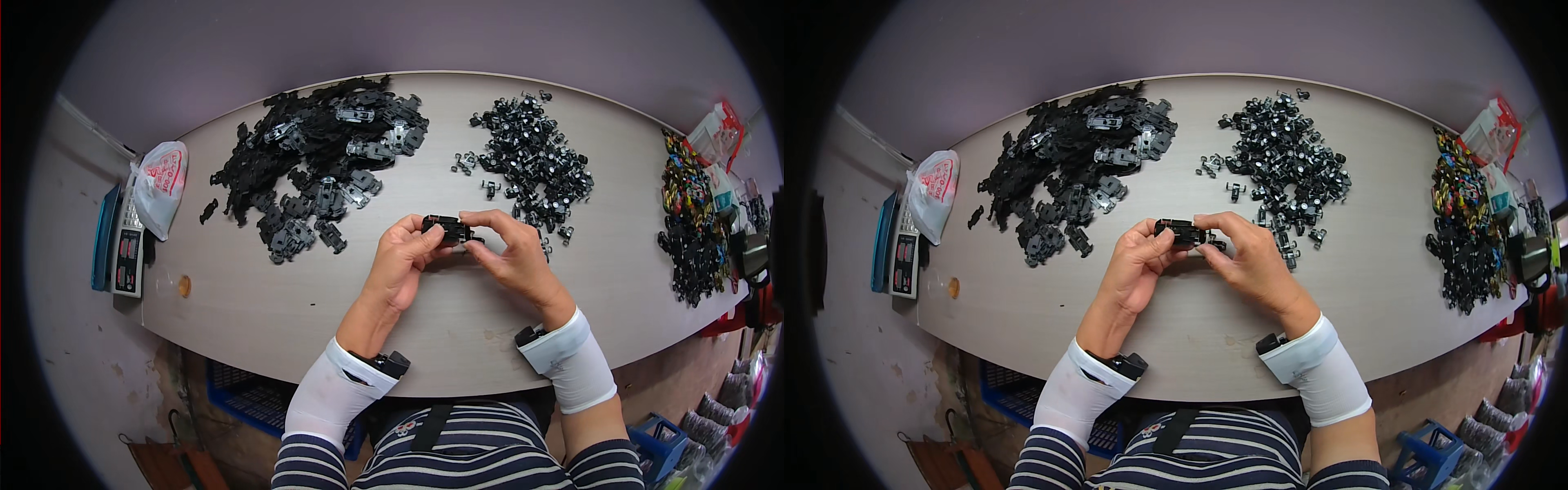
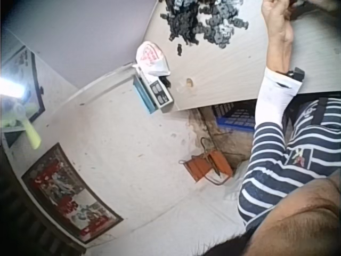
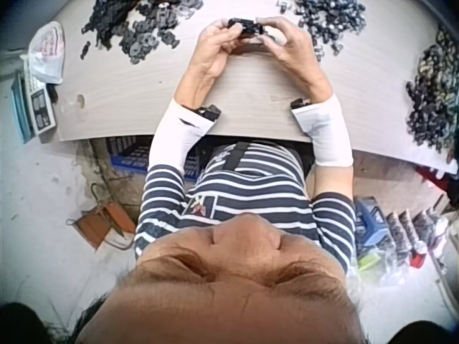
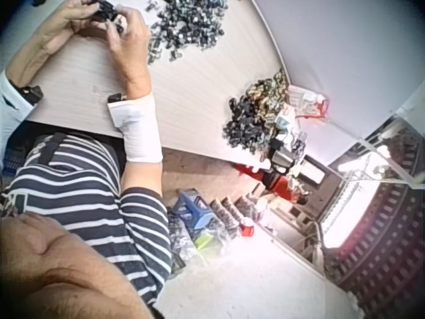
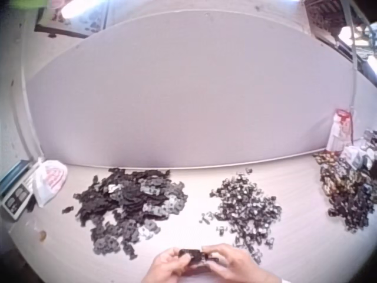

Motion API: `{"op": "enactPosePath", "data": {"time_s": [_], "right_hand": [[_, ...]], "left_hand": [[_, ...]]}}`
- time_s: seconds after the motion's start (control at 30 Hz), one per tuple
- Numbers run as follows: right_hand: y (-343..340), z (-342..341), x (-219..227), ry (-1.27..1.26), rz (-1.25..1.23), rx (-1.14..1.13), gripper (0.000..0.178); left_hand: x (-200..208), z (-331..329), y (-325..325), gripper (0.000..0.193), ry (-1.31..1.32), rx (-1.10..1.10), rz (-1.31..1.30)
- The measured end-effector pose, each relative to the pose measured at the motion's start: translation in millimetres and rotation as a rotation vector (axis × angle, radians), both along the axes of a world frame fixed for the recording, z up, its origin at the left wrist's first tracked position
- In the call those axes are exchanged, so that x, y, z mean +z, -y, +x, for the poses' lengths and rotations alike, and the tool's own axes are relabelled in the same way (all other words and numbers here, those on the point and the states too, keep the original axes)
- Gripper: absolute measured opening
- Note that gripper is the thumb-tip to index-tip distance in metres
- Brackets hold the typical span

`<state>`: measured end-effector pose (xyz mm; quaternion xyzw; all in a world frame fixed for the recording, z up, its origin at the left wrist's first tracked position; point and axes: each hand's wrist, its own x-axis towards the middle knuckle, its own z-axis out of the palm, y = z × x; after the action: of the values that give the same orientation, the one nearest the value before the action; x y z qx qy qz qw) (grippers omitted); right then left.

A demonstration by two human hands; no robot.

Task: Assembling small plastic parts by inserting metal pins.

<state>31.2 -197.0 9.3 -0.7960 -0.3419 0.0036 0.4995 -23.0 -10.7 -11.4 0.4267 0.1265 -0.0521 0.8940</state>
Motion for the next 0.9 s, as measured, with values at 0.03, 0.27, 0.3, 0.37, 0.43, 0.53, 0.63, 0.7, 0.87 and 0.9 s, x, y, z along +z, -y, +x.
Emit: {"op": "enactPosePath", "data": {"time_s": [0.03,0.27,0.3,0.37,0.43,0.53,0.63,0.7,0.87,0.9], "right_hand": [[0.5,0.1,-0.8,0.015,0.000,0.009,0.032],[0.1,-0.9,0.5,0.121,0.021,0.014,0.034],[-1.7,-2.1,0.3,0.161,0.030,0.007,0.034],[-4.6,-3.3,-1.0,0.202,0.041,0.001,0.035],[-6.3,-3.6,-3.0,0.310,0.021,-0.016,0.035],[-7.0,-6.7,0.7,0.218,0.012,-0.030,0.038],[-10.6,-6.1,-9.0,0.200,0.054,-0.059,0.040],[-13.5,-5.1,-13.2,0.317,0.051,-0.048,0.040],[-15.9,-12.1,-3.5,0.560,-0.028,0.032,0.042],[-15.4,-16.6,-1.5,0.303,0.005,0.036,0.041]], "left_hand": [[-0.2,0.2,0.4,0.015,0.006,0.000,-0.014],[-1.7,0.3,1.0,0.016,0.070,-0.024,-0.019],[-2.2,-0.4,1.0,0.016,0.071,-0.023,-0.018],[-2.6,-1.5,2.4,0.016,0.101,-0.005,0.032],[-2.3,-1.6,3.3,0.016,0.112,0.000,0.093],[-2.8,-0.2,4.2,0.015,0.113,0.022,0.114],[0.2,-2.1,8.3,0.015,0.078,0.058,0.068],[1.9,-5.6,9.5,0.015,0.050,0.081,0.064],[-0.8,-20.2,13.4,0.016,-0.008,0.182,0.118],[0.5,-23.5,15.6,0.016,-0.008,0.186,0.119]]}}
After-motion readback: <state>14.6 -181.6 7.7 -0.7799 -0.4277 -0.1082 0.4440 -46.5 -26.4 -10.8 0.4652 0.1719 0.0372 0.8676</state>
